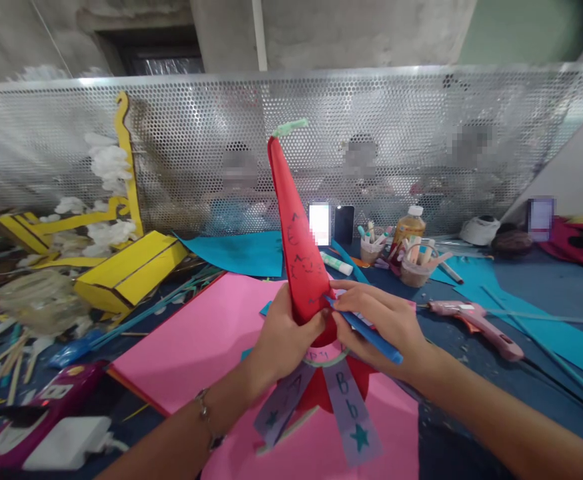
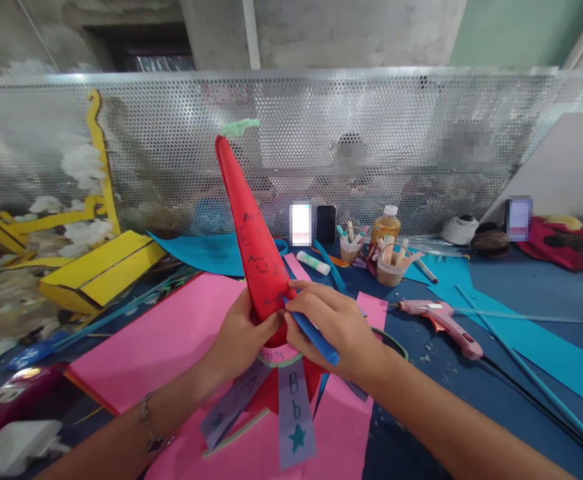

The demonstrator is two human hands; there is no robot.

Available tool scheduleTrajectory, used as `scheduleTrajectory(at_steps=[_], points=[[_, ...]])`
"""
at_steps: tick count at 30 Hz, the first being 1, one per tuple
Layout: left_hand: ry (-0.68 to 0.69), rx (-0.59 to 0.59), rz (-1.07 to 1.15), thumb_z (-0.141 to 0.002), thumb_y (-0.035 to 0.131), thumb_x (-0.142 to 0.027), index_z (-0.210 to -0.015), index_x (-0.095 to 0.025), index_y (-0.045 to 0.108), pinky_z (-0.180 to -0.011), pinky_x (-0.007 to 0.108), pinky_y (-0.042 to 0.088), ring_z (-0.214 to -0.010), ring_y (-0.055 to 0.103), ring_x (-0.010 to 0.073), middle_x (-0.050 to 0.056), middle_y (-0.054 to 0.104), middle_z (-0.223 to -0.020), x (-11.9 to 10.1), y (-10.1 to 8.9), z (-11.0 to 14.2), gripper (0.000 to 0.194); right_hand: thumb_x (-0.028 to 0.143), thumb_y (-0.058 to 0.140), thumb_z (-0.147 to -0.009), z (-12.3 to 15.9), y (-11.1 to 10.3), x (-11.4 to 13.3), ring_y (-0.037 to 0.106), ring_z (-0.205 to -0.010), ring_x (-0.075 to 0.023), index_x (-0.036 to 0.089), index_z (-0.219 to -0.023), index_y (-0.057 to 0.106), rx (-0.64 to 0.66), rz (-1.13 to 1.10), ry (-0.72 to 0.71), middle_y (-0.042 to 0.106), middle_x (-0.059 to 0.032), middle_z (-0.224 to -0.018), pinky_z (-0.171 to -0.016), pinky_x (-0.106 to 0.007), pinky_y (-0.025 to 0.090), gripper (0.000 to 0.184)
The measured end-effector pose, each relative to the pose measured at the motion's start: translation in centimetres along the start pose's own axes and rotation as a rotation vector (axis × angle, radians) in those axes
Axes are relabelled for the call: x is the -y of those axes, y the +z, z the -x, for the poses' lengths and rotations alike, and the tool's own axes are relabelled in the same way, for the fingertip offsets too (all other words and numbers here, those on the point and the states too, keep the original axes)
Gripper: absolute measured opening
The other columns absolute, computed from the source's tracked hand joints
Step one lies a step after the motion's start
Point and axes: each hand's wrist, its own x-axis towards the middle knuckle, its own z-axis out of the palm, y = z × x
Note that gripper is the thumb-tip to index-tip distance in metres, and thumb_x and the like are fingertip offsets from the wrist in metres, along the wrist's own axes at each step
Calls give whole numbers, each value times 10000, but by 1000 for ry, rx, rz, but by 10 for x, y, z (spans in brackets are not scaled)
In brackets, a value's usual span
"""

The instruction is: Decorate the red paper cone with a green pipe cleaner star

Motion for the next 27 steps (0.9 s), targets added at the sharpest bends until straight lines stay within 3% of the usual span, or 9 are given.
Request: scheduleTrajectory(at_steps=[9,18,27], points=[[-9,-7,2,-864,729,-344,-1241,-170,585,-950,445,544,-1061,678,293,113,716,-1186,2,0,-2,439,73,612,-895,3,3,-3,733,-1111,-244,218,-1006,598,9,-4,8,740,-83,-904,-888,-322,636,184],[-24,16,86,-854,758,-387,-1279,-167,574,-968,443,548,-1116,663,296,118,698,-1246,-2,-3,-1,512,110,621,-868,0,-4,-2,774,-1027,-239,227,-994,617,-54,-76,134,780,-69,-933,-815,-289,639,172],[-38,-2,111,-836,747,-352,-1219,-159,584,-908,417,569,-1015,680,270,104,723,-1162,-2,-3,-2,459,93,625,-880,2,0,-6,763,-1057,-227,226,-1008,609,-29,-99,73,770,-67,-904,-855,-276,624,186]])
